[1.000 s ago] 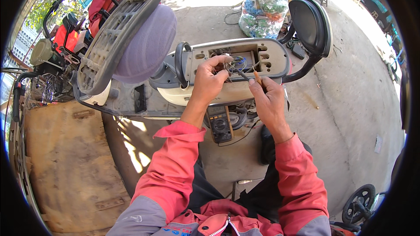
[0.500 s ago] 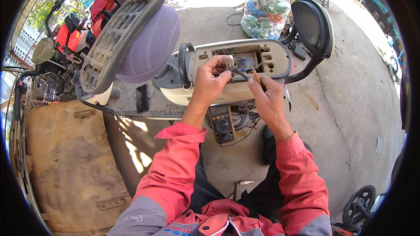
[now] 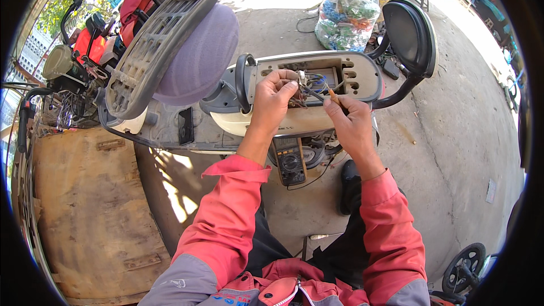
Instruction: The person works on the exposed wiring inside the seat compartment of a scooter. They use a multimeter to test connections and a screwdriver to adjust components within the wiring harness.
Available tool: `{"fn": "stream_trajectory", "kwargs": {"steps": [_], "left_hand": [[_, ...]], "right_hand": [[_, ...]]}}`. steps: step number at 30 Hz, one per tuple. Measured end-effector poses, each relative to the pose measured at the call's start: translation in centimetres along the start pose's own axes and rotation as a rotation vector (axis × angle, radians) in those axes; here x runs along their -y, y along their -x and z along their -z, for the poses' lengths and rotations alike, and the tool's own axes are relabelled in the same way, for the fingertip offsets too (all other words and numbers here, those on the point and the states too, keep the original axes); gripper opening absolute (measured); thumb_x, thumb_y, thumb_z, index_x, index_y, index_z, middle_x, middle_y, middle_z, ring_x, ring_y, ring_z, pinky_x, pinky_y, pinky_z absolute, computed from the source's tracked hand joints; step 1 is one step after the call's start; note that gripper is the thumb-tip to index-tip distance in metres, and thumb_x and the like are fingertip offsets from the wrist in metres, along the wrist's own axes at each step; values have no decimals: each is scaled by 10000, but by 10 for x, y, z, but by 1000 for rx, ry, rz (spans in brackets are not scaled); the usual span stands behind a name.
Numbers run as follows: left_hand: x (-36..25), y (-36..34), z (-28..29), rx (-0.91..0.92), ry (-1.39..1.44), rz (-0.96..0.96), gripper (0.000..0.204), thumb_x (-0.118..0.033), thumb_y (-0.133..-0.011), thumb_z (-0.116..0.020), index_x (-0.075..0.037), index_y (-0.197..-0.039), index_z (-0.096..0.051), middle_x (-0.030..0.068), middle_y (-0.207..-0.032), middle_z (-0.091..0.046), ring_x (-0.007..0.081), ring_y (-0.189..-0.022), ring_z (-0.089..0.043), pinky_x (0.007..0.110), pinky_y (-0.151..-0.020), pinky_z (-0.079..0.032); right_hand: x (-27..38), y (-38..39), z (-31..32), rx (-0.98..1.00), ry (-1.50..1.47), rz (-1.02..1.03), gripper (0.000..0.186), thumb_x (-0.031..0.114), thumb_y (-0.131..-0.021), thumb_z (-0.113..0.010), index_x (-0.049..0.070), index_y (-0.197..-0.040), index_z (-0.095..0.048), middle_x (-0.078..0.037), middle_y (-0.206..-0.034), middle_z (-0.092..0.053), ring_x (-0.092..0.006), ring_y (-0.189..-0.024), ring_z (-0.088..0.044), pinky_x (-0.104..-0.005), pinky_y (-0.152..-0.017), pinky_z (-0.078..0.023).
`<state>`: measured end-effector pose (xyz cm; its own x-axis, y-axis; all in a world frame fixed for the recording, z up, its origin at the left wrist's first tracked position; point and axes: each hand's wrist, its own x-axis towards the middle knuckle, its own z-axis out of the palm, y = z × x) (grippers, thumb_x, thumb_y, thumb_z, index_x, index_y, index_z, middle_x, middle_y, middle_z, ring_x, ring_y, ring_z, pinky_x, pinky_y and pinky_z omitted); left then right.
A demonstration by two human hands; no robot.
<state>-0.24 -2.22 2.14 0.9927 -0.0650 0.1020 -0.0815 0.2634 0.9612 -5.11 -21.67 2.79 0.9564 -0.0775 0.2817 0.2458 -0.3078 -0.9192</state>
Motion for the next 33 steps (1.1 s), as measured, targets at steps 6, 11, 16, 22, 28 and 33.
{"fn": "stream_trajectory", "kwargs": {"steps": [6,11,16,22,28,33], "left_hand": [[2,-1,3,-4,48,4,112,-41,-993,-648,-14,-1099,-673,66,-944,-717,160,-779,-705,328,-660,-615],[3,-2,3,-12,75,28,100,-45,-997,-649,-14,-1090,-670,63,-940,-716,162,-766,-705,333,-646,-614],[2,-2,3,-4,76,31,101,-57,-996,-661,-18,-1089,-670,62,-940,-717,161,-761,-702,331,-643,-610],[0,-1,1,-12,66,31,120,-73,-985,-691,-17,-1089,-670,63,-932,-719,157,-760,-699,326,-644,-606],[2,-2,3,-7,71,35,121,-69,-977,-697,-19,-1085,-672,62,-928,-719,158,-752,-695,327,-646,-606],[1,-3,5,-9,93,56,100,-49,-981,-668,-19,-1076,-676,64,-919,-718,164,-748,-691,339,-660,-607]], "right_hand": [[1,-7,9,44,5,-56,320,227,-966,-747,-68,-855,-693,-11,-605,-468,-72,-616,-400,-325,-539,-329],[3,-9,10,30,-29,-87,322,230,-969,-749,-66,-853,-697,29,-621,-454,-59,-631,-389,-312,-540,-309],[-3,-10,9,29,-69,-55,333,235,-967,-752,-74,-854,-696,33,-622,-447,-58,-637,-391,-312,-544,-314],[1,-12,11,54,-34,-57,325,235,-960,-754,-78,-884,-714,30,-628,-463,-57,-644,-403,-309,-556,-336],[1,-12,11,69,-50,-58,308,233,-957,-754,-71,-912,-739,36,-629,-473,-53,-649,-411,-301,-559,-339],[-1,-13,12,84,-49,-65,301,229,-956,-755,-69,-921,-747,38,-629,-474,-50,-648,-407,-296,-555,-329]]}}
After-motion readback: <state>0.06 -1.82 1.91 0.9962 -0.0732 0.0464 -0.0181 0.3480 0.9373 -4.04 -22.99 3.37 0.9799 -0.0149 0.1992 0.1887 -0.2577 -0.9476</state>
